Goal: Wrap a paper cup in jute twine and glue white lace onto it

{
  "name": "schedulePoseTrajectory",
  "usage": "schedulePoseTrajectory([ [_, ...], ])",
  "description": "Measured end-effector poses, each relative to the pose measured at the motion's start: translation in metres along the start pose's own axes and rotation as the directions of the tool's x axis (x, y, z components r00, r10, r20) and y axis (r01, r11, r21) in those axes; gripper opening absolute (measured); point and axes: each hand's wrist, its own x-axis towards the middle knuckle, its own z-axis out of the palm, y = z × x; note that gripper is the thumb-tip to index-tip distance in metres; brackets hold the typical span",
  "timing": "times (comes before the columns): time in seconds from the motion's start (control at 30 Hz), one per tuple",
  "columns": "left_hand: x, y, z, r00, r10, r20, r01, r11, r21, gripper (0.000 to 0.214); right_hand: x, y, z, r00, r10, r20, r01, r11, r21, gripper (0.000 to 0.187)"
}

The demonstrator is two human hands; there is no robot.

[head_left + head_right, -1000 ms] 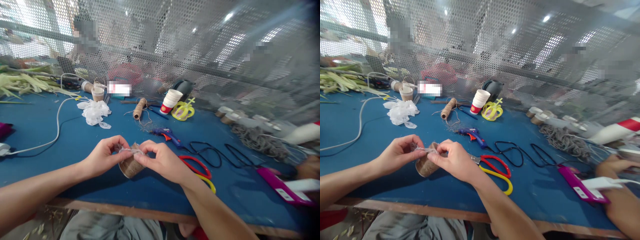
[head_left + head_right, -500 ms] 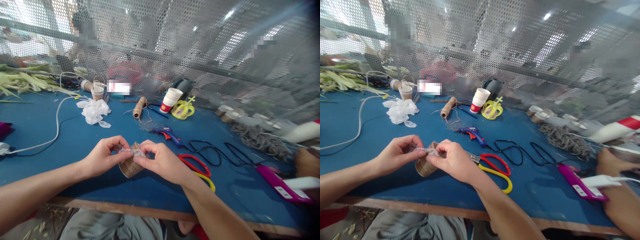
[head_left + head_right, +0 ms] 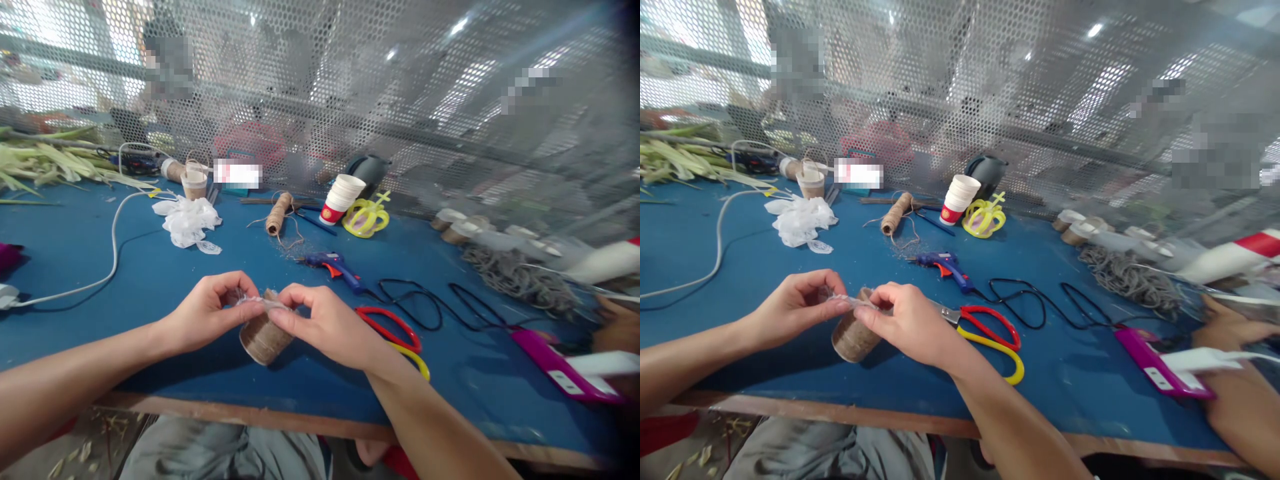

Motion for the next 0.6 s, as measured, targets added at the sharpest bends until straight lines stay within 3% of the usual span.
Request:
schedulePoseTrajectory([
  [0.2, 0.0, 0.003, -0.002, 1.0, -0.006, 0.008, 0.006, 1.0, 0.006, 0.02, -0.001, 0.001, 0.0, 1.0, -0.019, -0.023, 0.02, 0.999, 0.043, 0.02],
  [0.6, 0.005, 0.013, -0.013, 0.999, -0.019, 0.031, 0.026, 0.971, -0.24, 0.019, -0.01, 0.002, -0.004, 0.951, -0.309, -0.002, 0.309, 0.951, 0.034, 0.012],
])
